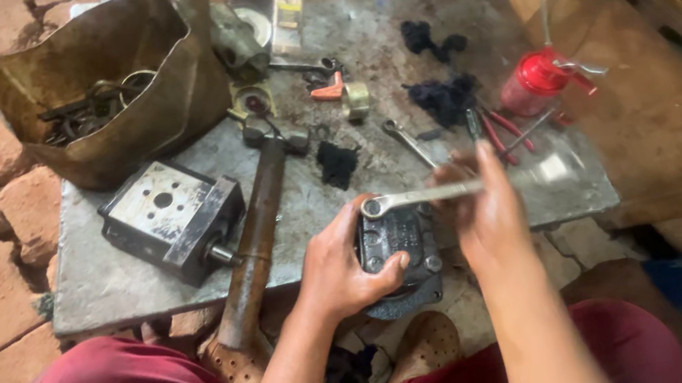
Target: The person assembles a metal pump housing by hand and using a wrench and a screwdriver. They insert internal components, fit a metal cover onto the unit, and tighten several bolts.
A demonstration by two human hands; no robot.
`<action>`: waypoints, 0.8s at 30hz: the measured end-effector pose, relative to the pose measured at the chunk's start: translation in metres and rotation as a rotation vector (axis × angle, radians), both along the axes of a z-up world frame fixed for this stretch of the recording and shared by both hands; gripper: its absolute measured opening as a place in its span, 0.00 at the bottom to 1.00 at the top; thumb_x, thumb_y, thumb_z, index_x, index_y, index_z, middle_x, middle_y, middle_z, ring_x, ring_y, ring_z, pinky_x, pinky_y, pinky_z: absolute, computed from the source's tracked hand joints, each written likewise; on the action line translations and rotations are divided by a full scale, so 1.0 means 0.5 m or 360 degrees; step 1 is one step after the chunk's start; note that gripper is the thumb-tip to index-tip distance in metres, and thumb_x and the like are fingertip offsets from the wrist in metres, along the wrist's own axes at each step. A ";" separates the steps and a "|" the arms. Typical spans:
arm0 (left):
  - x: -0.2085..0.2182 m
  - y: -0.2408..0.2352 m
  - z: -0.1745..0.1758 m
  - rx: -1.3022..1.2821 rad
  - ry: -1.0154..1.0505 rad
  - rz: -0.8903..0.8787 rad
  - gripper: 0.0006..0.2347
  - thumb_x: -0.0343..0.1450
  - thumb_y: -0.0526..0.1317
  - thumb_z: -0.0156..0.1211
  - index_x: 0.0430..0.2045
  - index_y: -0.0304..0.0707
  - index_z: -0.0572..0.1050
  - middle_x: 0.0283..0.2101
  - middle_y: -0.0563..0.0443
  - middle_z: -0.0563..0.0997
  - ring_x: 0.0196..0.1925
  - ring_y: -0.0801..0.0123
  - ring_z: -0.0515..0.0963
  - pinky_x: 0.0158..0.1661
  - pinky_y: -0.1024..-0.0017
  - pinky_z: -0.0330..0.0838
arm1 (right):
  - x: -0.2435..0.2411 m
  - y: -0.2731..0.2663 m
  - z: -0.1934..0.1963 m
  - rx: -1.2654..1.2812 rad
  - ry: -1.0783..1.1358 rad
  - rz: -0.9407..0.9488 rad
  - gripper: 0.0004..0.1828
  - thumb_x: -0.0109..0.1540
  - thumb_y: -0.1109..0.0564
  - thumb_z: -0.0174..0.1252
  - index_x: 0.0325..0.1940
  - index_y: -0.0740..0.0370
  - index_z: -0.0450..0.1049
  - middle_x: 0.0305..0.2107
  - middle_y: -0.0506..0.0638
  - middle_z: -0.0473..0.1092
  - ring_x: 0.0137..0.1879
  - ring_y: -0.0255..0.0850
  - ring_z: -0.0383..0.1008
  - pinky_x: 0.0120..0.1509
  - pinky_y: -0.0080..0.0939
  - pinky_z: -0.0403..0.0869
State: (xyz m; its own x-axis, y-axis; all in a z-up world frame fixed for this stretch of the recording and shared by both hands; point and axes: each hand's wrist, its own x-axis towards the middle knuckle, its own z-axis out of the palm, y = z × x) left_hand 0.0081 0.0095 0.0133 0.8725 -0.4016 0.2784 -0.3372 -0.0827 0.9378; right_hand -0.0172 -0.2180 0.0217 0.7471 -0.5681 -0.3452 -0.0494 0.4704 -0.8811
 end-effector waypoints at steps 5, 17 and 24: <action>0.002 -0.006 -0.006 0.0029 -0.0055 0.0011 0.30 0.58 0.50 0.71 0.53 0.37 0.73 0.42 0.39 0.84 0.46 0.50 0.86 0.47 0.62 0.78 | 0.140 -0.019 0.023 0.0157 0.0006 0.0294 0.19 0.71 0.40 0.49 0.47 0.56 0.73 0.28 0.47 0.73 0.32 0.39 0.74 0.35 0.37 0.70; 0.009 -0.009 -0.020 -0.0047 -0.0015 -0.0006 0.33 0.57 0.47 0.73 0.57 0.35 0.72 0.47 0.41 0.83 0.50 0.58 0.86 0.52 0.66 0.78 | -0.076 -0.008 0.187 -0.0578 -0.0124 0.0324 0.17 0.73 0.47 0.45 0.48 0.64 0.70 0.20 0.45 0.60 0.22 0.34 0.58 0.26 0.34 0.59; 0.004 -0.008 -0.041 -0.0125 -0.0014 -0.0080 0.46 0.48 0.59 0.82 0.59 0.33 0.71 0.51 0.43 0.83 0.54 0.62 0.84 0.56 0.67 0.76 | -0.074 0.045 0.104 -0.0055 0.0022 -0.0450 0.11 0.72 0.46 0.47 0.41 0.52 0.66 0.23 0.43 0.66 0.28 0.35 0.67 0.29 0.34 0.63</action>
State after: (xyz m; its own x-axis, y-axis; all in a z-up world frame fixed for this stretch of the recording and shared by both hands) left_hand 0.0100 0.0055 -0.0075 0.8491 -0.4217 0.3180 -0.3472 0.0081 0.9378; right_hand -0.0543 -0.1953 0.0735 0.5526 -0.7649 -0.3310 0.0676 0.4369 -0.8969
